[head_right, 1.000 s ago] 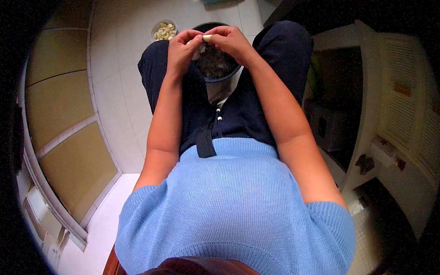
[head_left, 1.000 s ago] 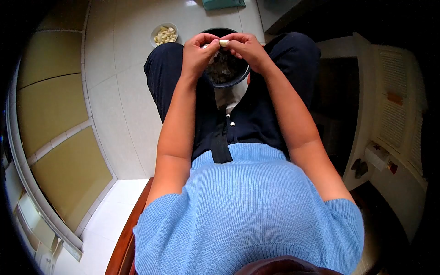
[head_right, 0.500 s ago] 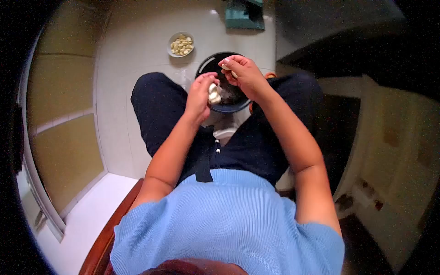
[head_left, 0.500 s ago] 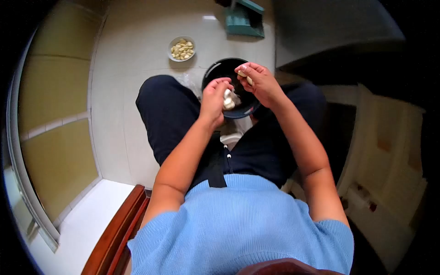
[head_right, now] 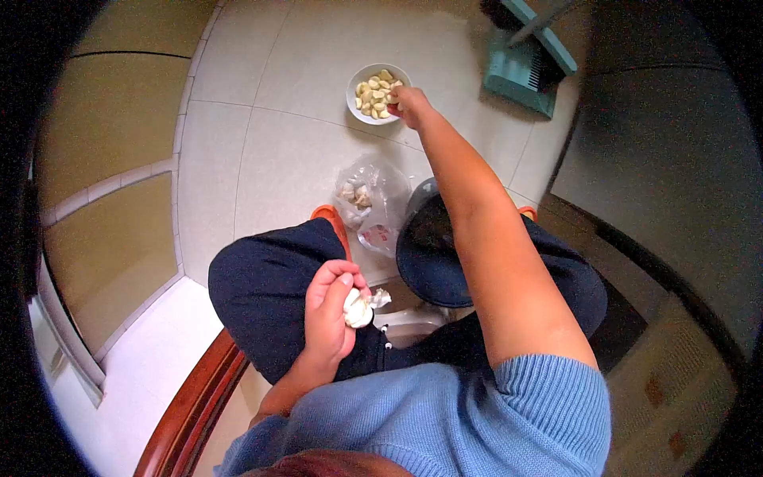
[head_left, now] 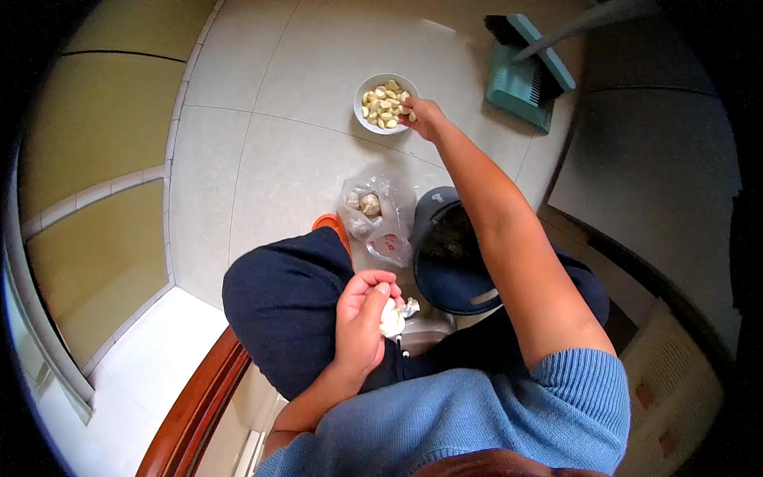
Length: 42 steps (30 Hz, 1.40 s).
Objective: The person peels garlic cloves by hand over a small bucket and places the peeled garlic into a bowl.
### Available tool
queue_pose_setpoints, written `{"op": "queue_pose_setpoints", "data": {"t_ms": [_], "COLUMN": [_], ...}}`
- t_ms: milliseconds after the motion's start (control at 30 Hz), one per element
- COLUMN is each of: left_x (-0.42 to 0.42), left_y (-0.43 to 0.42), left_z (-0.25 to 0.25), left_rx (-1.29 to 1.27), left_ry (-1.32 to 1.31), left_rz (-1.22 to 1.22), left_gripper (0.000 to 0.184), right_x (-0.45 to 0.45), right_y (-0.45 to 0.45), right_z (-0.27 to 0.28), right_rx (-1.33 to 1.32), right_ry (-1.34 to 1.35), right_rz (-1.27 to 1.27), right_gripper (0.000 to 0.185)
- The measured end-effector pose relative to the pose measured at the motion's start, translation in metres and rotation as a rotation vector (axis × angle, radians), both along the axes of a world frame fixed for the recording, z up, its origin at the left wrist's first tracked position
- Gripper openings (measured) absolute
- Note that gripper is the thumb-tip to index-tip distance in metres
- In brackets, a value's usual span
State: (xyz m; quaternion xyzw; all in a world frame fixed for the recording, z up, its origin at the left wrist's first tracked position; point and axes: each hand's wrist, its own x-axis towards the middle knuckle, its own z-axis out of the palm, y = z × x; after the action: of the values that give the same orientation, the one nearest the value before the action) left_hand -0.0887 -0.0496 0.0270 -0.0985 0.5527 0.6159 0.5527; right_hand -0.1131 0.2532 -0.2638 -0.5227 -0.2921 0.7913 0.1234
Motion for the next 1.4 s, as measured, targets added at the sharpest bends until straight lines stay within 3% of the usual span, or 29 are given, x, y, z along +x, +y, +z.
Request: {"op": "queue_pose_setpoints", "data": {"t_ms": [167,267,467,600,667,967,1167,1300,1400], "left_x": [-0.014,-0.013,0.001,0.018,0.025,0.049,0.064,0.070,0.072], "left_y": [0.013,0.016,0.014,0.006,0.003,0.007,0.002,0.003,0.002], "left_z": [0.006,0.004,0.013,0.012,0.015,0.015,0.019,0.008,-0.007], "left_rx": [-0.028,0.076,0.174,0.295,0.346,0.727,0.935,0.963,0.936], "left_ry": [-0.013,-0.081,-0.148,-0.191,-0.193,-0.108,0.001,0.038,-0.020], "left_rz": [-0.023,-0.039,-0.075,-0.093,-0.092,-0.062,-0.087,-0.137,-0.169], "left_gripper": [0.008,0.013,0.021,0.029,0.031,0.030,0.036,0.044,0.051], "right_x": [-0.012,-0.003,0.051,0.103,0.121,0.203,0.253,0.257,0.254], "right_y": [0.010,0.004,0.008,-0.025,-0.041,-0.168,-0.243,-0.253,-0.259], "right_z": [-0.033,-0.002,0.035,0.091,0.120,0.292,0.372,0.371,0.328], "right_rx": [-0.081,-0.098,0.113,0.207,0.302,0.556,0.597,0.667,0.718], "right_ry": [-0.036,0.044,-0.046,-0.141,-0.236,-0.010,0.008,0.067,0.119], "right_rz": [-0.002,-0.119,0.034,0.092,0.246,0.147,0.123,0.114,0.081], "right_gripper": [0.032,0.033,0.028,0.024,0.018,0.021,0.019,0.020,0.020]}}
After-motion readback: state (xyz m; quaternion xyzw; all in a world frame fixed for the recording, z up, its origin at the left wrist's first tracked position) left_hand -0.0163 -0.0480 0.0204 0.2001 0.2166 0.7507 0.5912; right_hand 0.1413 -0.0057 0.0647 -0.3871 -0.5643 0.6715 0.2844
